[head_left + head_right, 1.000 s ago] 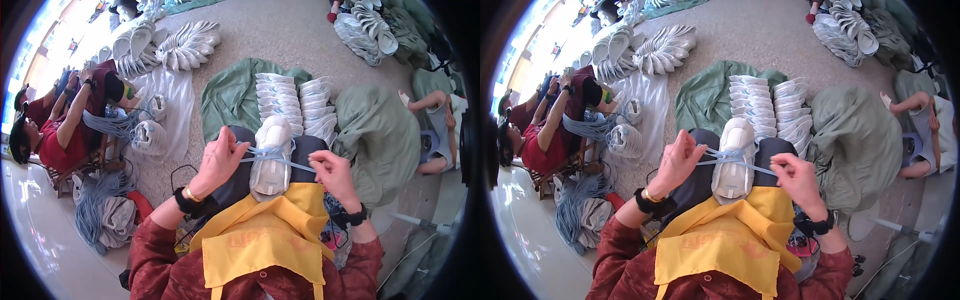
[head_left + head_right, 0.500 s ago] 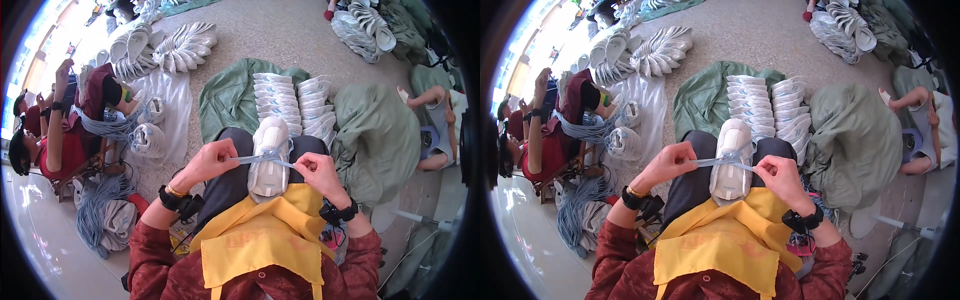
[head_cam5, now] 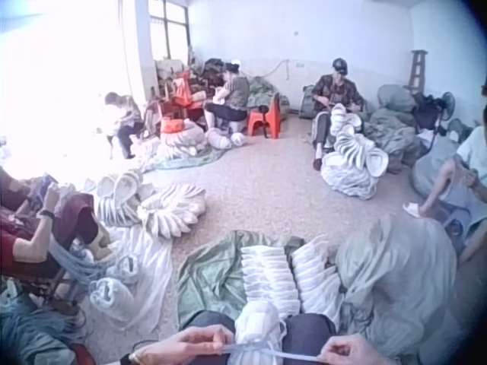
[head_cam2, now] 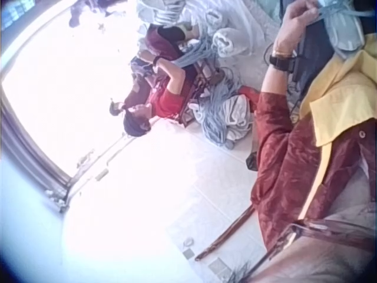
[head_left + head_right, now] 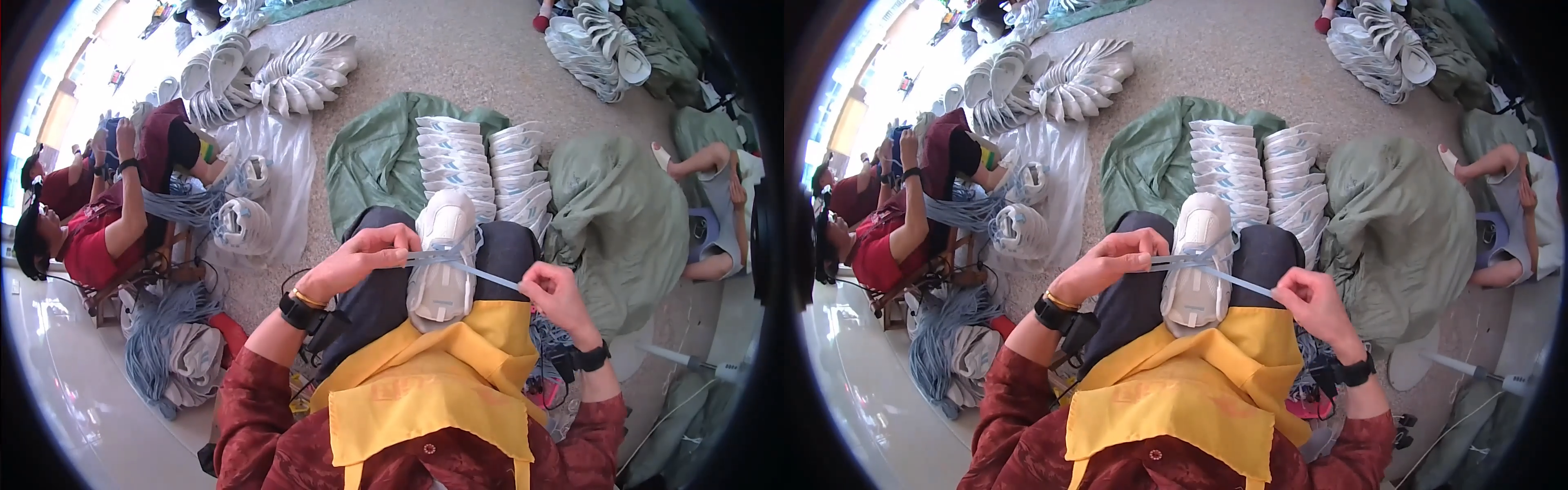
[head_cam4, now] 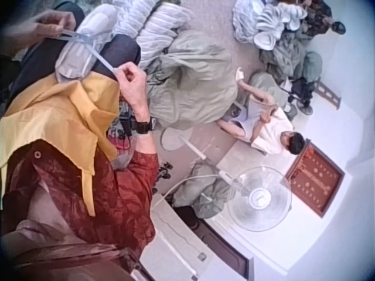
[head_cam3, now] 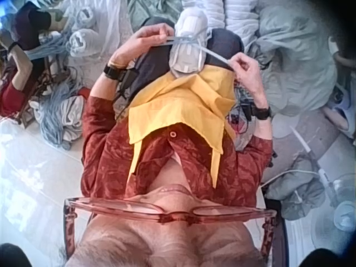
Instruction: Lacing a white sneaker with a long blue shoelace while sitting in a workshop area.
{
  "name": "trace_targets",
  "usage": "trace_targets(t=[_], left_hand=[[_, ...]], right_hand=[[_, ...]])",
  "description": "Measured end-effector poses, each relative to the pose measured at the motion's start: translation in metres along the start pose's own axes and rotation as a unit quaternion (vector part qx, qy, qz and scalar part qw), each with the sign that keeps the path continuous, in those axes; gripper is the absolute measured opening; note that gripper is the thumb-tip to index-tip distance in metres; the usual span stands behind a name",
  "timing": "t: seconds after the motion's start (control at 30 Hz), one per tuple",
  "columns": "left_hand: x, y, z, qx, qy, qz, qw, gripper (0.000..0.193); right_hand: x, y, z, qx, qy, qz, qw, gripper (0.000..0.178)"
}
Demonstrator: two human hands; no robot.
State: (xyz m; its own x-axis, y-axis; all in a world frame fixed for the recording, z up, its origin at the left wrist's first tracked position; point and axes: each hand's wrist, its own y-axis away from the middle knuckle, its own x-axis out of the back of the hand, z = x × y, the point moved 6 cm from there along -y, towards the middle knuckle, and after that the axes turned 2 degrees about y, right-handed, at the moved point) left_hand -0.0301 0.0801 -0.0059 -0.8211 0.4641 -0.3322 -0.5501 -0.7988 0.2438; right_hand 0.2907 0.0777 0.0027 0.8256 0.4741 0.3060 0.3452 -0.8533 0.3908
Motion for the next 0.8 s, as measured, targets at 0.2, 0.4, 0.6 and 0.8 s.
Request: trace_targets(t=[0.2, 0.4, 0.6, 0.8], left_hand=[[-0.012, -0.019, -0.019, -0.041, 0.174, -0.038, 0.983, 0.022], [-0.008, -0.029, -0.038, -0.025, 0.017, 0.053, 0.998, 0.016], [-0.011, -0.027, -0.034, -0.078, -0.193, 0.095, 0.974, 0.024], [-0.019, -0.018, -0.02, -0.124, -0.277, 0.164, 0.939, 0.023]], right_hand=[[0.004, 0.032, 0.029, -0.073, -0.061, -0.03, 0.995, 0.014], [0.041, 0.068, 0.058, -0.102, -0.08, 0.028, 0.991, 0.013], [0.069, 0.107, 0.088, -0.142, -0.069, 0.033, 0.987, 0.013], [0.048, 0.072, 0.062, -0.101, -0.012, 0.076, 0.992, 0.004]])
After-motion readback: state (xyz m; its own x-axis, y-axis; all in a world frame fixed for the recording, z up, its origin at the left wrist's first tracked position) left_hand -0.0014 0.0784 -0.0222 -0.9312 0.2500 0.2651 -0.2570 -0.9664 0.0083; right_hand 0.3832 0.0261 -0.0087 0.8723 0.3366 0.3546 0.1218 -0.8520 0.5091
